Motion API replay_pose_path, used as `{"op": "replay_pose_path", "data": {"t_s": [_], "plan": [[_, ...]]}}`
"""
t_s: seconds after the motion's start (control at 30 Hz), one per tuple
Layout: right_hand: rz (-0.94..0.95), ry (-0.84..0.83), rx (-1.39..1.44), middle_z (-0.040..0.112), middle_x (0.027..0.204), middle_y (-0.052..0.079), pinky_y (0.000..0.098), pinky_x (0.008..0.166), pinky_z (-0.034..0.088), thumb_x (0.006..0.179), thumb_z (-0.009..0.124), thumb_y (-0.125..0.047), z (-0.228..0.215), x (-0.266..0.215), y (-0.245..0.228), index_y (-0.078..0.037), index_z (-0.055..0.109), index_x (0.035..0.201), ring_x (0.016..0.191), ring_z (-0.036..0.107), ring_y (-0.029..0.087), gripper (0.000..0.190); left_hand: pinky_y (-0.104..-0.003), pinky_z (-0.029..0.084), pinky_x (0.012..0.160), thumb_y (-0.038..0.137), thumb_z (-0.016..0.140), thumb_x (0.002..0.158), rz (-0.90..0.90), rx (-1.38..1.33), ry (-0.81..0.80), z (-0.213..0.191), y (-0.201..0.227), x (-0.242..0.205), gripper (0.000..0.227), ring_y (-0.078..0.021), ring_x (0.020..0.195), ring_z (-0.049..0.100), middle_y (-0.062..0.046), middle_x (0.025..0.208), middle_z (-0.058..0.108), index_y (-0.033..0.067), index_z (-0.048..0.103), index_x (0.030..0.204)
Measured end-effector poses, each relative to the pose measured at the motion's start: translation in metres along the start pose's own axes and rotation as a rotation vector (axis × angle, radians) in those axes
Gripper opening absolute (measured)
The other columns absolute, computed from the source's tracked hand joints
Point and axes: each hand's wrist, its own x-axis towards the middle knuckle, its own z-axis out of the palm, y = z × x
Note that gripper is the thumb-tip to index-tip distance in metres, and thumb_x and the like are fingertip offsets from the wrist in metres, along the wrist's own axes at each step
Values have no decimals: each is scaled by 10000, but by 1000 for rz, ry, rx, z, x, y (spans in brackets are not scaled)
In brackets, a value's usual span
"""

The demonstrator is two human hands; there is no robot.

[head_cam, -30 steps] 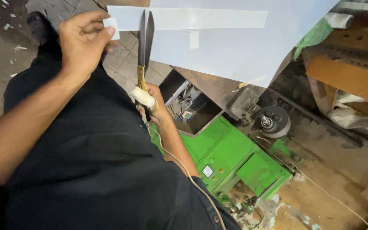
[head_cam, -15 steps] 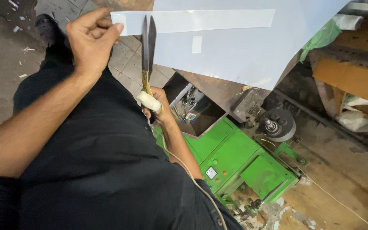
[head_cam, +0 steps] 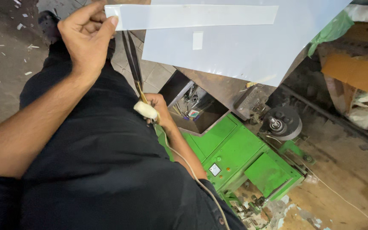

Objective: The person wraps a white plastic sheet around a cylindrical object, then uses scissors to cut the sheet into strips. The person handles the sheet and scissors throughout the process in a workshop setting.

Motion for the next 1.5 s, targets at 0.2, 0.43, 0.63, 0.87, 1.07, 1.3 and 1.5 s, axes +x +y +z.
{"op": "replay_pose_path", "data": {"t_s": [0.2, 0.43, 0.63, 0.87, 1.07, 1.3, 1.5], "plan": [[-47, 56, 27, 645, 671, 12, 184, 414, 445, 953, 711, -102, 18, 21, -21, 9, 708, 938, 516, 600, 40, 113, -209, 607, 779, -160, 687, 1100, 20, 17, -55, 1, 13, 1, 327, -119, 898, 727, -135, 1087, 730, -108, 635, 1419], [-34, 83, 71, 655, 672, 24, 189, 394, 468, 948, 720, -100, 29, 33, -28, 21, 704, 958, 503, 606, 43, 123, -207, 597, 765, -148, 687, 1104, 40, 64, -68, 2, 15, 0, 318, -112, 876, 711, -129, 1056, 727, -75, 655, 1412], [-66, 75, 132, 664, 671, 46, 193, 388, 465, 949, 723, -99, 32, 36, -24, 41, 697, 956, 493, 611, 55, 143, -210, 605, 768, -156, 711, 1101, 99, 94, -64, 0, 15, 0, 301, -126, 884, 719, -148, 1051, 721, -85, 663, 1390], [-57, 91, 115, 658, 658, 38, 192, 387, 468, 959, 730, -128, 30, 38, -18, 30, 696, 931, 488, 616, 60, 164, -230, 634, 780, -165, 685, 1089, 132, 103, -86, -2, 18, 4, 274, -153, 904, 741, -161, 1093, 727, -101, 663, 1355], [-64, 68, 128, 659, 666, 38, 197, 405, 472, 957, 737, -100, 32, 35, -24, 42, 698, 937, 501, 611, 58, 149, -237, 619, 772, -166, 689, 1087, 108, 79, -83, 1, 23, 2, 254, -151, 896, 726, -161, 1055, 711, -108, 678, 1335], [-115, 54, 14, 644, 639, 24, 191, 377, 430, 925, 756, -81, 38, 37, -36, 25, 686, 901, 469, 574, 41, 129, -222, 615, 731, -140, 705, 1110, 119, 113, -103, -2, 22, 3, 150, -140, 855, 736, -145, 1030, 725, -111, 704, 1257], [-99, 90, -57, 640, 606, 29, 207, 371, 437, 917, 777, -99, 41, 43, -32, 14, 675, 861, 459, 584, 53, 162, -256, 618, 746, -164, 669, 1064, 149, 127, -110, -2, 23, 7, 171, -164, 869, 726, -156, 986, 711, -136, 684, 1231]]}}
